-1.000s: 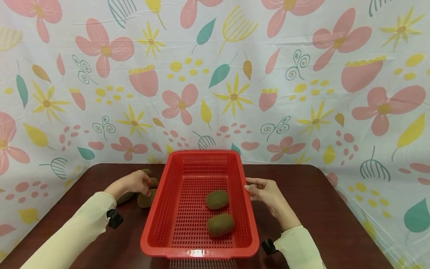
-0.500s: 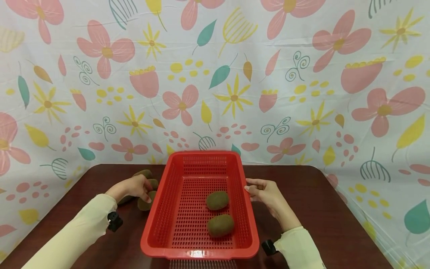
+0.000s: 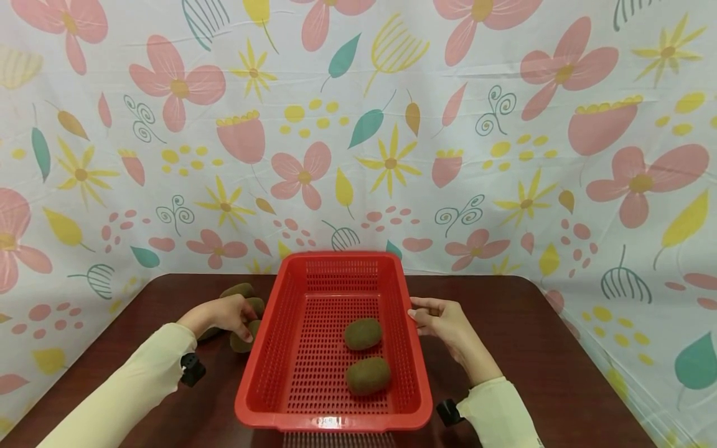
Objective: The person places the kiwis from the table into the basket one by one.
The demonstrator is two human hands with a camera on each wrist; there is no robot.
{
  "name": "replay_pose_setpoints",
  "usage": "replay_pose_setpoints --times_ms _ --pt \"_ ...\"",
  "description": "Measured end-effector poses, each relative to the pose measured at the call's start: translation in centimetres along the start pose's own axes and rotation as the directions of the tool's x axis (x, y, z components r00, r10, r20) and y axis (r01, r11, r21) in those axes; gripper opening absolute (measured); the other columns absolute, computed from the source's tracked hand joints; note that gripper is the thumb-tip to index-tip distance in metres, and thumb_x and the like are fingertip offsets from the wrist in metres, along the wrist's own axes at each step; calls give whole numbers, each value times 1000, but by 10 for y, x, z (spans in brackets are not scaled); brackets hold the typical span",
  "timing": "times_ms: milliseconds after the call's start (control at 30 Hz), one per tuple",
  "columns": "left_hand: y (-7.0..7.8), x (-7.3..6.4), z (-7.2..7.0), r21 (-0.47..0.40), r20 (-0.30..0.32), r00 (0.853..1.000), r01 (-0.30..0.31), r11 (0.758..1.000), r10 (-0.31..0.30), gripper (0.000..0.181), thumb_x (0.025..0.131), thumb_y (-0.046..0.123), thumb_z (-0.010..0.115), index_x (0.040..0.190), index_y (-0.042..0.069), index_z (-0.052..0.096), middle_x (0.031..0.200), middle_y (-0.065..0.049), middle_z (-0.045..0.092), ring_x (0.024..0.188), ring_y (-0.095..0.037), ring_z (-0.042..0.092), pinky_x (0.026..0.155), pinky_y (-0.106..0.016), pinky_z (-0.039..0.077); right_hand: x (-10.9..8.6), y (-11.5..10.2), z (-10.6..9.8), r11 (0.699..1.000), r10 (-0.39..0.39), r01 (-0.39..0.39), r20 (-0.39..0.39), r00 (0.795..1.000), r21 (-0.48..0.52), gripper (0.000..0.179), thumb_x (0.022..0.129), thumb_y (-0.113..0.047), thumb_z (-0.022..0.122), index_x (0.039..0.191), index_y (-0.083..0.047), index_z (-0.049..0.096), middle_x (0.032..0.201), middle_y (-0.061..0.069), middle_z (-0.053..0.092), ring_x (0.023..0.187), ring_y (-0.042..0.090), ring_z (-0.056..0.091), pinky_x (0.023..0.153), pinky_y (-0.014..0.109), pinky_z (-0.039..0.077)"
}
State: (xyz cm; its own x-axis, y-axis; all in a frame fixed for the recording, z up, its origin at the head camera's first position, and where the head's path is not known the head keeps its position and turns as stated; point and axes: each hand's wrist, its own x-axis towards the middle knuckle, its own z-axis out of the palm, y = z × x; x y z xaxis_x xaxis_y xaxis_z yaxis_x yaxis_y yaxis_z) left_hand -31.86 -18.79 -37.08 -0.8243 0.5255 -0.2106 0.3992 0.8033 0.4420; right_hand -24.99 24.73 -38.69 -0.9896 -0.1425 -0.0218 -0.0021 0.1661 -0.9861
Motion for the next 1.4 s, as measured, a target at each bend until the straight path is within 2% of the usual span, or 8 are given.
replay_pose_setpoints --times_ms 133,400,533,700,767,800,1100,1400 --pt "-1 0 0 -30 -14 1000 2 1000 -2 25 71 10 84 91 -2 75 85 -6 71 72 -10 61 65 -28 52 0 -1 0 1000 6 -6 -10 1000 0 57 93 -17 65 139 10 43 105 12 68 82 16 68 76 33 57" --pt "-6 -3 -1 -100 -21 999 38 994 -40 22 72 11 83 88 -2 76 76 -5 70 61 -10 55 57 -26 49 -1 -3 1 1000 24 -24 -13 1000 7 57 93 -16 65 139 10 42 103 11 68 82 16 67 75 33 57" --pt "-7 -4 -5 -171 -6 996 90 981 -93 29 74 11 82 96 -6 74 91 -11 71 73 -14 63 64 -32 55 0 -3 1 1000 21 -21 -8 1000 8 58 94 -16 64 140 10 42 104 12 68 82 16 67 76 33 57" --pt "-6 -7 -13 -204 -23 992 116 972 -123 31 75 11 82 98 -8 72 98 -14 68 84 -21 66 69 -37 57 0 -2 1 1000 17 -16 -7 1000 8 58 93 -17 65 140 10 42 105 12 68 83 15 67 76 33 57" --pt "-6 -8 -16 -210 -26 991 121 970 -129 35 75 12 81 101 -9 71 99 -15 68 84 -23 66 70 -38 57 0 -2 1 1000 17 -17 -6 1000 6 58 93 -16 65 140 10 42 104 11 68 83 16 67 77 34 57" --pt "-6 -9 -18 -219 -30 991 122 968 -132 39 75 12 82 106 -9 70 106 -18 68 86 -26 67 70 -39 57 0 -1 1 1000 19 -19 -6 1000 6 58 93 -16 65 140 10 42 103 11 68 83 16 67 77 34 57" --pt "-4 -15 -40 -257 -43 983 159 953 -176 51 77 15 80 116 -14 62 110 -23 66 76 -23 66 70 -39 57 0 -1 1 1000 9 -9 -3 1000 6 57 93 -16 65 139 10 42 103 12 68 83 16 68 78 34 56" --pt "2 -18 -61 -283 -68 974 190 940 -218 53 80 18 79 118 -13 61 113 -24 63 81 -26 66 72 -38 57 0 0 1 1000 12 -12 -5 1000 3 57 94 -15 64 140 10 42 103 12 68 83 16 67 78 35 56"
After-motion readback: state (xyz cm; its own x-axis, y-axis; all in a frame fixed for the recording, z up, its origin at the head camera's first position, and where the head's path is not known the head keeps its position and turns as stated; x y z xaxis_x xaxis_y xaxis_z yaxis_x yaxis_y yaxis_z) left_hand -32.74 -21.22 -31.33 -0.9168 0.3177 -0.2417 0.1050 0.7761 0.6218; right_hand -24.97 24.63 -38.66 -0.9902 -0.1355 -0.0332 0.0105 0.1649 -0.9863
